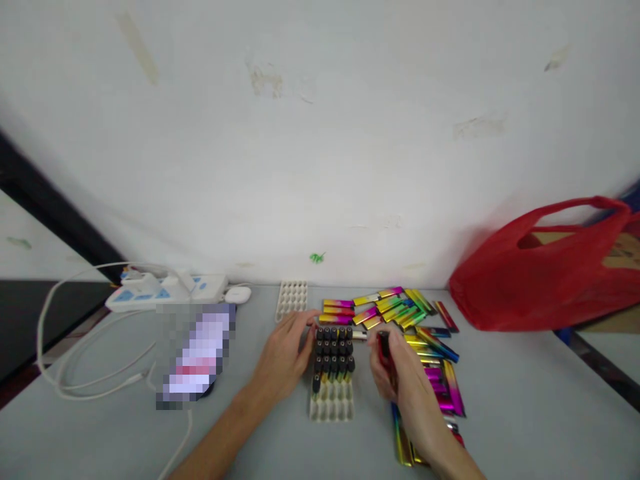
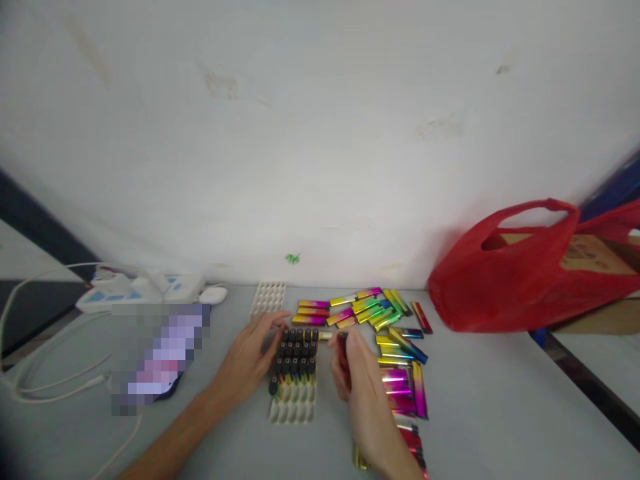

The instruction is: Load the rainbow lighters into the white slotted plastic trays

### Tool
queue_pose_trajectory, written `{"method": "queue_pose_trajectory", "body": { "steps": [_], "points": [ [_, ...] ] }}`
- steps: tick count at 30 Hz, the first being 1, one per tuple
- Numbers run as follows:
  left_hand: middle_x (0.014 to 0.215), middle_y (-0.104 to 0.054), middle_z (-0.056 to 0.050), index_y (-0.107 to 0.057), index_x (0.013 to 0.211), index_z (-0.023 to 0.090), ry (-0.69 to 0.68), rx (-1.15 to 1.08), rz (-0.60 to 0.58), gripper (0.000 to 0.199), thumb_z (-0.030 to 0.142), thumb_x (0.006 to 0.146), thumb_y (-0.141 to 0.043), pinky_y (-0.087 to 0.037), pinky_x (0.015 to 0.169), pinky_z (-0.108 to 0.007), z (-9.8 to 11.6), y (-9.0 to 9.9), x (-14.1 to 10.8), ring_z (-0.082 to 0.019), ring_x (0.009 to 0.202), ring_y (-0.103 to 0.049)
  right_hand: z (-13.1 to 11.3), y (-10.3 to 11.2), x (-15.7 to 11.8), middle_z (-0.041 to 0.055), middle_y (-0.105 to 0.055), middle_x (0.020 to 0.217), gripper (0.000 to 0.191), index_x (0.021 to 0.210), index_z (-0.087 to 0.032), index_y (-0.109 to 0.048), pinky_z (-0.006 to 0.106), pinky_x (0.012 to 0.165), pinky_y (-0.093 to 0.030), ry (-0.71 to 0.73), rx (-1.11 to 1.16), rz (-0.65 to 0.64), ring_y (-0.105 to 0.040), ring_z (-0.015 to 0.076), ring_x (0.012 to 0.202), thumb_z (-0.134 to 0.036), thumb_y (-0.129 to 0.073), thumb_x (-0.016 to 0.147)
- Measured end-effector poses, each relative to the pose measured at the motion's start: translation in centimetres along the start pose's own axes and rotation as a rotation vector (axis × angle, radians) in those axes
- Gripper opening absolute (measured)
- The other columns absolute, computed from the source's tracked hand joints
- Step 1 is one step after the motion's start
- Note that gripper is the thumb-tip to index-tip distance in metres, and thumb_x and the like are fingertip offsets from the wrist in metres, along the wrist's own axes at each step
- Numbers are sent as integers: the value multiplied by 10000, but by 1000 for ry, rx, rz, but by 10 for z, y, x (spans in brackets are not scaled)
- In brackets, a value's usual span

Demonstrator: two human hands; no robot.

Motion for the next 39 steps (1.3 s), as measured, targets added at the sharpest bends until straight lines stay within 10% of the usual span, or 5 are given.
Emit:
{"method": "queue_pose_trajectory", "body": {
  "steps": [9, 19, 39],
  "points": [
    [1127, -783, -69, -658, 1321, 259, -8, -9, 9, 258, 240, 1120, -497, -592, 992, -427, 3, 2, 0, -270, 1073, -754, -62, -26, -36, 53, -583, 1024, 266, 1132, -293, -732, 358, 879, -466, 540, -457, -186, -575, 255, 988, -491, -554, 1127],
    [1169, -773, -82, -641, 1347, 250, -5, -9, -13, 276, 215, 1126, -480, -579, 1004, -427, 4, 0, 0, -271, 1104, -732, -21, -66, -44, 45, -774, 1071, 192, 1233, -263, -740, 310, 748, -490, 554, -983, -459, -723, 207, 833, -368, -722, 1072],
    [1199, -766, -73, -651, 1316, 257, 17, -35, -33, 258, 236, 1136, -467, -572, 1026, -428, 2, -3, 0, -269, 1131, -732, -16, -58, -40, 21, -795, 1128, 305, 1301, -267, -666, 361, 750, -532, 695, -1137, -285, -795, 271, 920, -221, -780, 1022]
  ]
}}
Point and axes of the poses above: each hand's wrist, its own x-axis towards the middle knuckle, its own y-axis out of the back of the hand, z = x × y, the point moved 10 cm from there along x, towards the middle knuckle
